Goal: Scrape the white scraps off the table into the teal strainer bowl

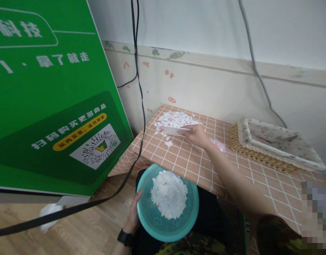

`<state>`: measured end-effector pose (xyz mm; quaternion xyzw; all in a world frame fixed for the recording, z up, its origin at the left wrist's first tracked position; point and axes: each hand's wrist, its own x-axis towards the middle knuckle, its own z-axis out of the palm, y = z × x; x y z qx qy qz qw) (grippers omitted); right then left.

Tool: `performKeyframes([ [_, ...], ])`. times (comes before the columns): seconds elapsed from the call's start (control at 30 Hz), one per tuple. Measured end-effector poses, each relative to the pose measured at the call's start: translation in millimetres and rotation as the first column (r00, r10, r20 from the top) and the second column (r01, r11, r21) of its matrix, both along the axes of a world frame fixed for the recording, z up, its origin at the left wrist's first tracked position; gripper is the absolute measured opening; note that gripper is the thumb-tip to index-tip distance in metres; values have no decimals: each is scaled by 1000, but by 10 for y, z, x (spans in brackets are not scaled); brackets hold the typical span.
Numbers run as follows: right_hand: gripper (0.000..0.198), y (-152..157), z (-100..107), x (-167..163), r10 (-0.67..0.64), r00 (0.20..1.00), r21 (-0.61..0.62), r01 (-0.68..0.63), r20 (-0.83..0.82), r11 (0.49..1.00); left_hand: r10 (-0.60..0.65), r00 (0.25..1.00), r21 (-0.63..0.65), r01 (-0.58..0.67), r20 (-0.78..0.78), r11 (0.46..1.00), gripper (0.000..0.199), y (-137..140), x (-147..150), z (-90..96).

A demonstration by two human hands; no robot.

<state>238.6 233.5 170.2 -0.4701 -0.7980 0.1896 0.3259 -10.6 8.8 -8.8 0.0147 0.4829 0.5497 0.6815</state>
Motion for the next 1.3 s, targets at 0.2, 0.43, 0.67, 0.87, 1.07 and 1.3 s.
performKeyframes([
  [0.2,19,-50,-19,62,46,998,-41,-47,-40,998,1,1000,37,-1,-8,999,31,-1,3,6],
  [0.43,20,-250,56,126,-56,995,-5,56,-77,998,-7,1000,21,7,-8,1000,32,3,-12,-48],
  [0.67,16,-264,47,148,-56,998,5,56,5,998,-4,1000,33,4,-12,999,31,1,-10,-45],
  [0.87,17,-341,81,111,-14,1000,25,14,-14,1000,-6,1000,30,7,-20,1000,30,13,-6,-55],
  [1.07,18,-329,48,100,6,1000,22,-6,29,1000,-8,1000,29,9,-7,1000,32,10,-4,-78],
  [1.3,17,-359,95,90,-6,1000,47,5,24,999,6,1000,24,-5,-25,1000,30,5,-4,-70],
])
